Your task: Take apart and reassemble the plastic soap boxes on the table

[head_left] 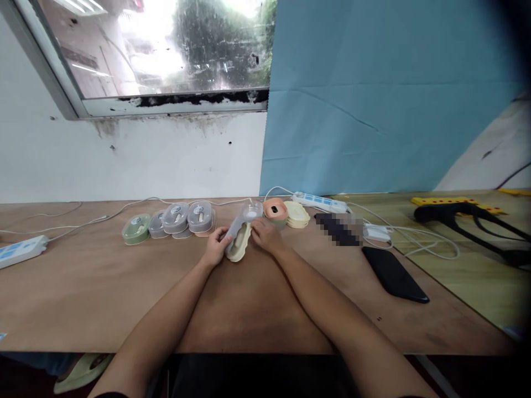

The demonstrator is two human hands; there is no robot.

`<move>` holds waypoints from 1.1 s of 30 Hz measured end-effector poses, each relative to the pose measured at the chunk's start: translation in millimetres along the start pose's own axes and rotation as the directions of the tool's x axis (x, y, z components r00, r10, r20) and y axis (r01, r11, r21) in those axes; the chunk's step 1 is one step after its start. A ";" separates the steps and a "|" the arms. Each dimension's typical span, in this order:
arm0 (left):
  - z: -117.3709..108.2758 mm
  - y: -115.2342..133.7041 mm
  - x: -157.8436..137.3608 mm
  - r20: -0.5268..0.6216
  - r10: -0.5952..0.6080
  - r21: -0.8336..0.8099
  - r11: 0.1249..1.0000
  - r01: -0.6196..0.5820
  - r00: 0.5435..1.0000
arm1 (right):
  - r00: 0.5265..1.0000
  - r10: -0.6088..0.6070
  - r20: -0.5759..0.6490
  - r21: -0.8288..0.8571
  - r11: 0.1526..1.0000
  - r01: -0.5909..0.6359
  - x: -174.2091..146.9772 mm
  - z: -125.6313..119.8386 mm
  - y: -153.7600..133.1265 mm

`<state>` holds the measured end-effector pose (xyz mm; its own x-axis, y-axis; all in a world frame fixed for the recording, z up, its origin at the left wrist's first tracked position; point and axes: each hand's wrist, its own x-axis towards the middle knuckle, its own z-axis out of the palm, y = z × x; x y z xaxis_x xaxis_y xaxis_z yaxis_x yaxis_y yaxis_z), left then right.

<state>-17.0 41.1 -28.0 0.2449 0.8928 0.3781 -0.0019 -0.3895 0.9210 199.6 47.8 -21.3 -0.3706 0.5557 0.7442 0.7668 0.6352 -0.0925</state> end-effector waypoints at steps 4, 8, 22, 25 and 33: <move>0.2 1.3 -1.5 0.022 0.010 0.053 0.999 -0.012 1.000 | 0.996 -0.063 0.058 0.047 0.997 0.060 2.8 2.7 -9.0; -2.3 2.3 -0.6 -0.008 0.031 0.062 0.998 -0.031 0.999 | 0.998 0.004 -0.069 0.099 0.995 0.003 2.5 2.9 1.2; -2.4 -1.2 -1.2 0.049 0.028 0.169 0.985 -0.036 0.998 | 0.176 0.824 -0.538 0.285 0.374 -0.882 -52.1 -52.0 123.3; -4.5 -0.9 -1.2 0.055 0.026 0.183 0.982 -0.036 0.998 | 0.174 0.848 -0.501 0.270 0.344 -0.900 -52.8 -46.8 124.2; -7.1 -2.9 0.1 0.066 0.032 0.214 0.976 -0.045 0.997 | 0.159 0.877 -0.454 0.261 0.302 -0.917 -56.1 -43.8 128.0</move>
<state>-23.8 43.9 -29.9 0.3080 0.8633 0.3999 0.1945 -0.4686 0.8617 341.5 74.4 -45.9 0.8511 0.4021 0.3376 0.4343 -0.1777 -0.8831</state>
